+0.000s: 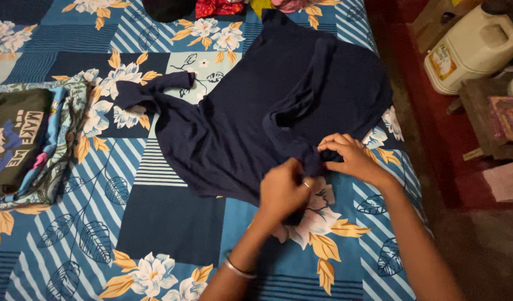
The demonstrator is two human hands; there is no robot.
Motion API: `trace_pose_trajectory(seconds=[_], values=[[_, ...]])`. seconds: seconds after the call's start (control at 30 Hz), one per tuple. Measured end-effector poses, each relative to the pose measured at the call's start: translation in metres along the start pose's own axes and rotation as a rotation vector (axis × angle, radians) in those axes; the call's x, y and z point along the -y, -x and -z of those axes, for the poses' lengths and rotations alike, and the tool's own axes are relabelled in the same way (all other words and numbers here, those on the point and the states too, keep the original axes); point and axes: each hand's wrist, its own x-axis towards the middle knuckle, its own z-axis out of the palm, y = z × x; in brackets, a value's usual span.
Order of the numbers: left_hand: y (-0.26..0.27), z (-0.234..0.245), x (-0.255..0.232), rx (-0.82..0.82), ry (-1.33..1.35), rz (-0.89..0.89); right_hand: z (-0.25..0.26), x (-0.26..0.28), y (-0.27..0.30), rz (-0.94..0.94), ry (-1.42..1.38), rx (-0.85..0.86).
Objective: The person folds a dark blue long-sleeved shirt on a bed, smoothing and aligning the fabric before folding it into a compact rectangle and placing it on a stack. The person then picks up a yellow garment and begins to unfold it.
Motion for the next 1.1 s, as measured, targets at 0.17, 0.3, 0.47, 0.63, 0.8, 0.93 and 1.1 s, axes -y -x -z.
trace_pose_trajectory(seconds=[0.17, 0.3, 0.47, 0.63, 0.8, 0.93, 1.1], values=[[-0.009, 0.026, 0.083, 0.090, 0.789, 0.325, 0.004, 0.018, -0.005, -0.089, 0.064, 0.016], [0.003, 0.042, 0.079, -0.270, 0.382, 0.035, -0.003, 0.041, -0.013, -0.251, 0.200, 0.010], [0.041, 0.061, 0.001, -0.331, 0.275, 0.217, -0.034, 0.064, -0.017, 0.016, 0.359, -0.090], [0.061, 0.058, 0.004, -0.264, 0.057, 0.013, -0.054, 0.054, -0.026, -0.150, 0.243, -0.053], [0.059, 0.079, 0.080, 0.143, 1.033, 0.059, -0.054, 0.017, -0.037, -0.187, -0.555, -0.171], [0.067, 0.117, 0.076, 0.273, 0.616, 0.019, -0.041, 0.017, -0.032, -0.100, -0.175, -0.126], [0.046, 0.135, 0.038, 0.212, 0.178, 0.074, -0.035, 0.028, -0.048, -0.333, -0.257, 0.001]])
